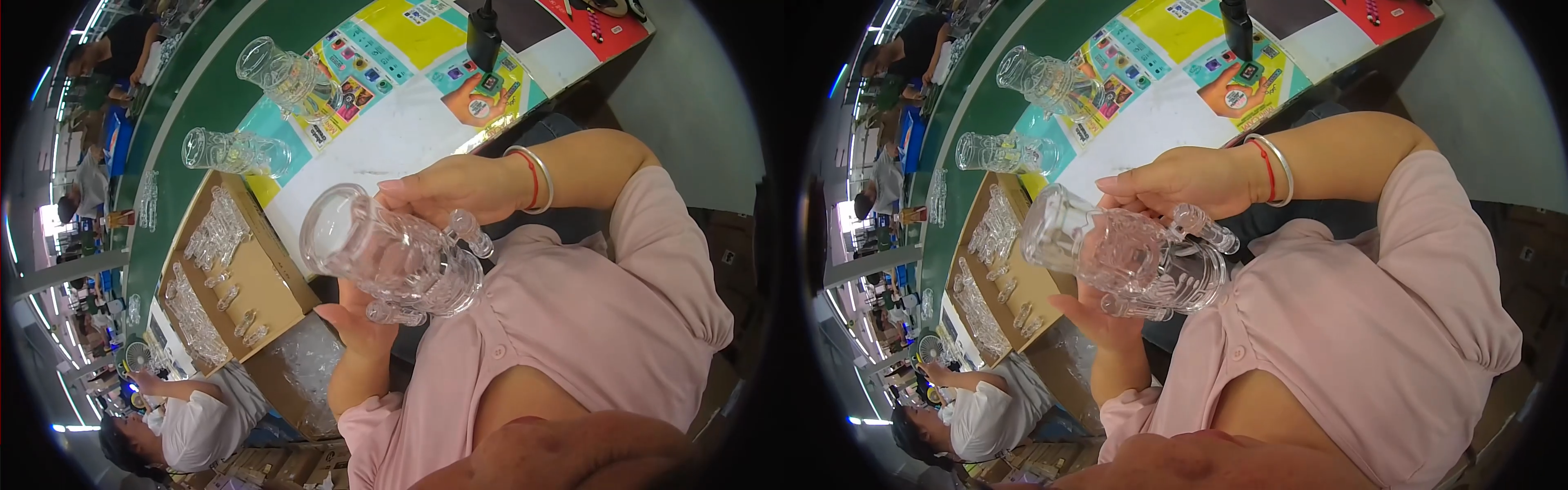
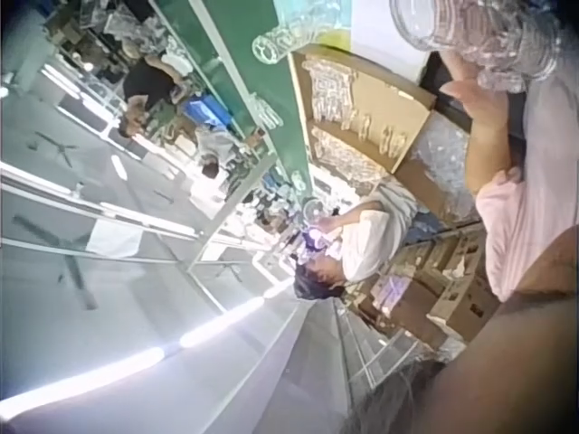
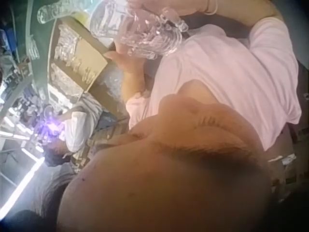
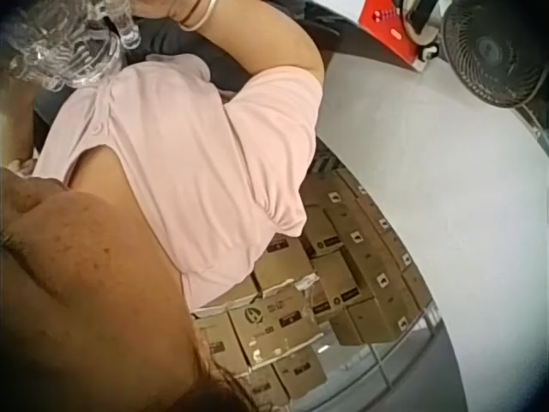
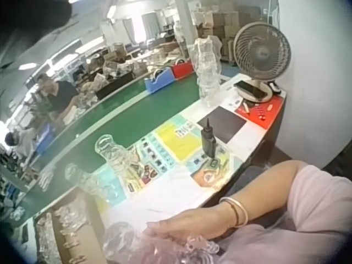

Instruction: Assembling small plastic components using a squeeze bottle and packaging glass mugs into boxes.

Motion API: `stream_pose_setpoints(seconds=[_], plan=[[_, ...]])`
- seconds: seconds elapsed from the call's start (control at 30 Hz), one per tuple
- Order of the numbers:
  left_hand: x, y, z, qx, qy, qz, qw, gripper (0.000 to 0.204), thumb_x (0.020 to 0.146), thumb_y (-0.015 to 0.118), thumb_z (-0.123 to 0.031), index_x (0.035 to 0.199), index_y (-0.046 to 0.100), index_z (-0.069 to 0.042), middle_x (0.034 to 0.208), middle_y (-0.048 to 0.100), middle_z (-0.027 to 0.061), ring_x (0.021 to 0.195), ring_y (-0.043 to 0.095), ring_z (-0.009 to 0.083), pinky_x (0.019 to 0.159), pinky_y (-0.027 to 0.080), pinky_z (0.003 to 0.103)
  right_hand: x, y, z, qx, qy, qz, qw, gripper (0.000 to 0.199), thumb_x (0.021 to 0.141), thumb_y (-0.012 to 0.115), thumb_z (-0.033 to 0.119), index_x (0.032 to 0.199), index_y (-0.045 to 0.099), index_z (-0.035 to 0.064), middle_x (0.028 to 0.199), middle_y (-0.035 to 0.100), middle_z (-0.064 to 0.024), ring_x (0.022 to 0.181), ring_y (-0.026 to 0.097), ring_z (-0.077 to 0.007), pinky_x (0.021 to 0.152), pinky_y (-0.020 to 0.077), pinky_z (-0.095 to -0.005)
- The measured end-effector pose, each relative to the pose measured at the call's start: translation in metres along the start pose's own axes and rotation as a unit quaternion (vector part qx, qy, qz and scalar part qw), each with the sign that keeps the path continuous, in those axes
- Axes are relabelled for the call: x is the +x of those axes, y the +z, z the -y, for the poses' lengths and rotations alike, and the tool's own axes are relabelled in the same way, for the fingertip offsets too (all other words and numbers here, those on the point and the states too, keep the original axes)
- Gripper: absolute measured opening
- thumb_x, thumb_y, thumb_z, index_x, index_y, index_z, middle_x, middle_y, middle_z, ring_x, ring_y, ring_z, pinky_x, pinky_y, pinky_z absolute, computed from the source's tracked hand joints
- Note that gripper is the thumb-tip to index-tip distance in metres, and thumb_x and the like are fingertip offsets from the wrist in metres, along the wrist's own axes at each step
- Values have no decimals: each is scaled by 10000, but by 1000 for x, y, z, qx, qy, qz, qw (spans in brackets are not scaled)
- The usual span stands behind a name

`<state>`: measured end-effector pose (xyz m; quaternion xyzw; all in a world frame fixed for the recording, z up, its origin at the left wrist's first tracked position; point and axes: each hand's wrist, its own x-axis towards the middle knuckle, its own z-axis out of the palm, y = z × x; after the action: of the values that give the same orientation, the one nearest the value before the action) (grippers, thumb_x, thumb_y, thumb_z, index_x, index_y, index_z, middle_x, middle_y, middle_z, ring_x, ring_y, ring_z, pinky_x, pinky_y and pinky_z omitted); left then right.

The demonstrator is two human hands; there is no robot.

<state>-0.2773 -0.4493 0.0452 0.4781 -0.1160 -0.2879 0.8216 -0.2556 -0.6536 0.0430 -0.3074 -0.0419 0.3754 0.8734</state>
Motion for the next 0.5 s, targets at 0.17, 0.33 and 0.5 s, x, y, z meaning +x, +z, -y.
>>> stream_pose_setpoints(seconds=[0.17, 0.33, 0.5], plan=[[3, 3, 0, 45, -12, 17, 999, 1100, 686, 259, -826, 1389, 124, 9, 1409, 250, 168, 1275, 303, 282, 1036, 270, 440, -4, 4, 3, 2, 5, 63, 998, 494, 950, 324, 418, 1081, 495, -27, 1071, 563, -101, 969, 543, -150, 867, 424, -278], [8, 0, -3, -26, -51, -21, 998, 1063, 710, 227, -815, 1371, 190, 17, 1413, 240, 177, 1274, 301, 298, 1040, 262, 449, 0, -1, -1, 2, 8, -41, 999, 492, 945, 342, 422, 1063, 504, -27, 1045, 574, -99, 941, 559, -150, 839, 446, -281], [20, 6, -2, -70, -71, -106, 989, 996, 762, 211, -774, 1331, 275, 40, 1392, 277, 185, 1244, 341, 315, 1029, 276, 457, 10, -6, -1, -30, 7, -135, 990, 482, 940, 365, 411, 1064, 515, -30, 1005, 590, -89, 912, 572, -150, 833, 453, -273]])
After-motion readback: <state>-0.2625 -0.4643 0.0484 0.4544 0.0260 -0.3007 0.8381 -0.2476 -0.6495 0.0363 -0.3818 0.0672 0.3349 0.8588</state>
